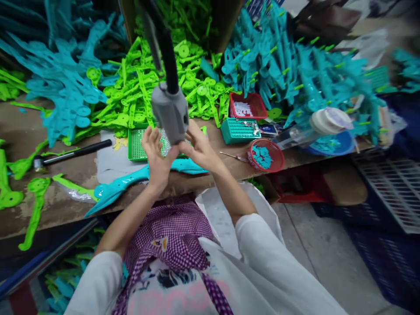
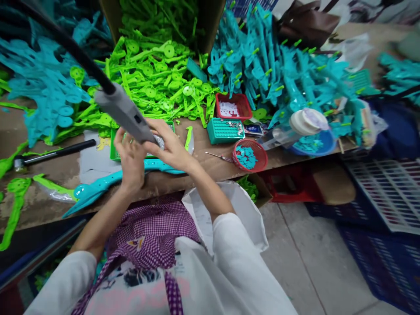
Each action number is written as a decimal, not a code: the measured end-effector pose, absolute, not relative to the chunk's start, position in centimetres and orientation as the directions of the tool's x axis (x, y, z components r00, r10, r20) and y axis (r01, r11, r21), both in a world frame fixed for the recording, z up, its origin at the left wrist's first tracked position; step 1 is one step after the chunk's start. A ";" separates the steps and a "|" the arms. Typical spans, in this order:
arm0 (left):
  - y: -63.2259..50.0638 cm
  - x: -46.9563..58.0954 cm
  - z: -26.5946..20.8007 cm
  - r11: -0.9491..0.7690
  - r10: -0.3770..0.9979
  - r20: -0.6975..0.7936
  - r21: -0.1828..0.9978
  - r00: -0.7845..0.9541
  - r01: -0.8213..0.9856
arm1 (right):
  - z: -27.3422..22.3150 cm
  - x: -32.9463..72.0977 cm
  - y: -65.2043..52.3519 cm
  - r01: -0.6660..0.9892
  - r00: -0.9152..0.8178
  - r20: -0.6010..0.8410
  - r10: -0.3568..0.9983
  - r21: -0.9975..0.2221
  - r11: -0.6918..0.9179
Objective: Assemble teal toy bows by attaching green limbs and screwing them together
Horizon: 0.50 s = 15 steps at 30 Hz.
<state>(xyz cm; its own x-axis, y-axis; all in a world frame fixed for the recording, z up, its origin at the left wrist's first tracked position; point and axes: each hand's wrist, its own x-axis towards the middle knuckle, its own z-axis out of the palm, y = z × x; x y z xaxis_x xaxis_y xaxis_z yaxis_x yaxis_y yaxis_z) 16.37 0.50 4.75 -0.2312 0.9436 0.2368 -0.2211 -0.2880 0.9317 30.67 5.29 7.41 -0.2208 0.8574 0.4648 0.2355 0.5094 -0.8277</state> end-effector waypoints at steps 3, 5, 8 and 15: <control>3.6 15.9 6.5 -0.294 0.956 0.284 0.922 -0.078 -0.250 | 6.7 36.9 7.7 0.495 -0.070 0.417 0.906 -0.774 0.394; 4.3 15.3 6.6 -0.279 0.959 0.260 0.931 -0.111 -0.236 | 6.4 42.4 10.3 0.751 0.160 0.340 0.927 -0.651 0.109; 4.4 13.5 5.5 -0.235 0.955 0.189 0.952 -0.228 -0.196 | 6.1 48.9 14.4 0.910 0.301 0.211 0.930 -0.356 -0.214; 3.4 9.9 4.1 -0.148 0.941 0.106 0.983 -0.321 -0.108 | 3.5 52.2 22.1 0.884 0.448 -0.179 0.876 -0.059 -0.464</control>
